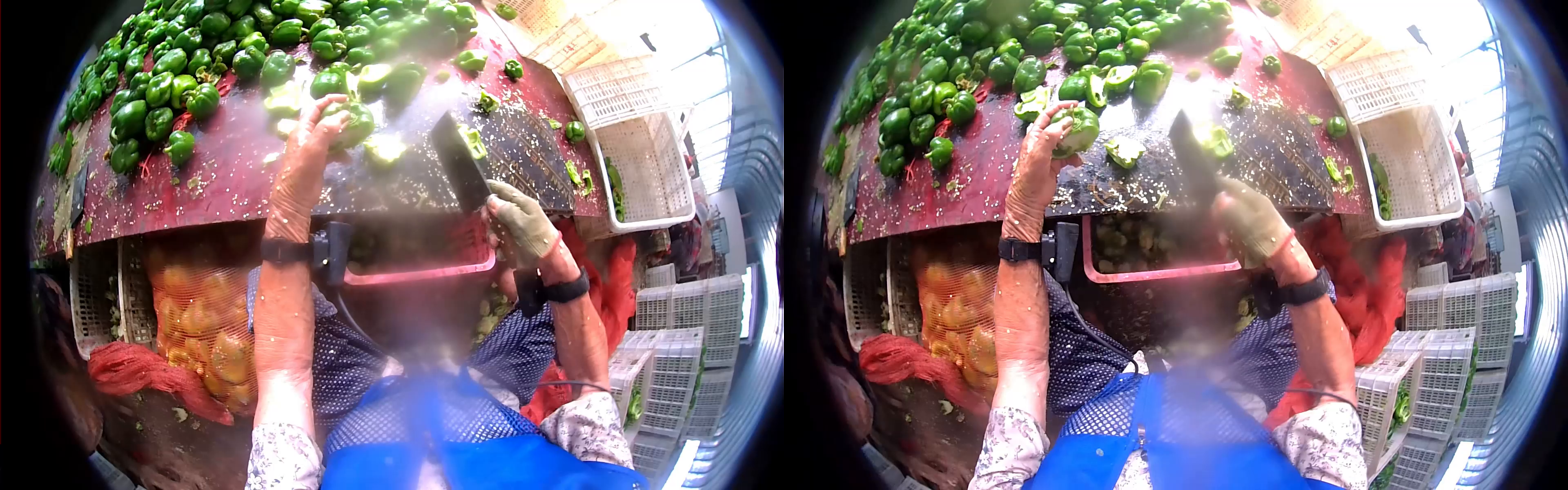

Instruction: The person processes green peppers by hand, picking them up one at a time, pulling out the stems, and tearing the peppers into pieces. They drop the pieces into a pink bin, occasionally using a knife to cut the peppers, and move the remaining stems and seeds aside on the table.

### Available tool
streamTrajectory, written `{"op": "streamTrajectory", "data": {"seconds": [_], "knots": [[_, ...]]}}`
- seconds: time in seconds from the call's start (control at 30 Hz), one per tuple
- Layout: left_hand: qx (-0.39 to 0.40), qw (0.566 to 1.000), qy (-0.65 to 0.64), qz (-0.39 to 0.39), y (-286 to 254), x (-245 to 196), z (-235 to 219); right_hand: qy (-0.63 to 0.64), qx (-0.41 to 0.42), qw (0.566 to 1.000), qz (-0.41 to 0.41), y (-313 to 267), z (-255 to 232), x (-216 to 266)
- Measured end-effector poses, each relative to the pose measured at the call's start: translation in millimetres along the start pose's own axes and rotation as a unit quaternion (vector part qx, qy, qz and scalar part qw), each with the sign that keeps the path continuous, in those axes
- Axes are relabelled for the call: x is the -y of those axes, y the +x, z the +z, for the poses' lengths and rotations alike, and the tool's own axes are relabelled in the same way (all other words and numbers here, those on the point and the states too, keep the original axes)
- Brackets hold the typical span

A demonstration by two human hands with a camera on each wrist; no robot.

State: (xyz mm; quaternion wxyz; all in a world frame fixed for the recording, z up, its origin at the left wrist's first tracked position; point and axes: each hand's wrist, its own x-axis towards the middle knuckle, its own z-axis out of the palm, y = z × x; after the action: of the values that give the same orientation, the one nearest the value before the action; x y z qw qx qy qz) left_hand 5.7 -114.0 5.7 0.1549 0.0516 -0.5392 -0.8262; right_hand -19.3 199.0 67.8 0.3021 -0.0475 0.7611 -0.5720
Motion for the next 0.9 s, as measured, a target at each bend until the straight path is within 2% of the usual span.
{"op": "streamTrajectory", "data": {"seconds": [0.1,0.13,0.17,0.23,0.27,0.3,0.37,0.4,0.43,0.5,0.57,0.63,0.7,0.73,0.77,0.83,0.9], "knots": [[-0.001,1.000,0.013,-0.006,4.4,1.0,1.5,-0.067,0.002,0.996,-0.052,6.0,-16.4,-3.0],[0.014,1.000,0.026,0.001,3.2,2.9,-0.6,-0.051,-0.043,0.993,-0.101,4.2,-23.4,-7.3],[0.002,1.000,0.004,0.004,4.7,3.6,1.3,-0.019,-0.066,0.992,-0.108,8.8,-29.0,-5.5],[-0.002,1.000,0.019,0.012,7.5,6.2,1.7,-0.073,-0.110,0.987,-0.088,36.3,-56.5,-10.2],[0.006,0.999,0.038,-0.001,7.4,4.3,2.0,-0.099,-0.121,0.982,-0.102,59.6,-82.0,-29.4],[0.011,0.999,0.046,-0.014,9.7,6.2,0.6,-0.094,-0.137,0.984,-0.062,66.7,-91.8,-33.4],[0.009,0.998,0.056,-0.006,8.7,4.8,5.6,-0.048,-0.148,0.987,-0.039,69.3,-98.8,-44.6],[0.006,0.999,0.054,-0.007,9.8,4.6,6.7,-0.067,-0.115,0.989,-0.057,73.4,-101.1,-50.8],[0.004,0.999,0.052,-0.011,10.2,5.1,7.8,-0.040,-0.074,0.996,-0.032,73.1,-104.7,-58.3],[-0.004,0.999,0.038,-0.014,12.8,8.3,10.3,-0.055,-0.071,0.995,-0.048,65.3,-97.5,-47.2],[-0.014,1.000,0.014,-0.012,13.7,10.7,13.7,-0.245,-0.163,0.945,-0.139,87.9,-108.9,-54.9],[-0.017,0.998,-0.047,-0.024,18.3,24.4,11.4,-0.425,-0.258,0.846,-0.194,110.7,-120.8,-57.4],[-0.046,0.988,-0.143,-0.047,20.8,34.9,13.9,-0.507,-0.270,0.795,-0.194,132.1,-125.0,-61.4],[-0.052,0.974,-0.207,-0.080,22.4,36.8,19.1,-0.523,-0.237,0.812,-0.104,130.1,-121.8,-57.8],[-0.036,0.961,-0.250,-0.111,24.0,39.5,20.6,-0.591,-0.222,0.774,-0.062,119.6,-101.9,-34.6],[-0.006,0.948,-0.284,-0.141,19.6,36.3,31.6,-0.539,-0.247,0.770,-0.236,115.8,-82.5,-28.0],[0.050,0.942,-0.293,-0.159,17.4,37.6,40.5,-0.306,-0.136,0.886,-0.321,101.6,-48.6,-8.0]]}}
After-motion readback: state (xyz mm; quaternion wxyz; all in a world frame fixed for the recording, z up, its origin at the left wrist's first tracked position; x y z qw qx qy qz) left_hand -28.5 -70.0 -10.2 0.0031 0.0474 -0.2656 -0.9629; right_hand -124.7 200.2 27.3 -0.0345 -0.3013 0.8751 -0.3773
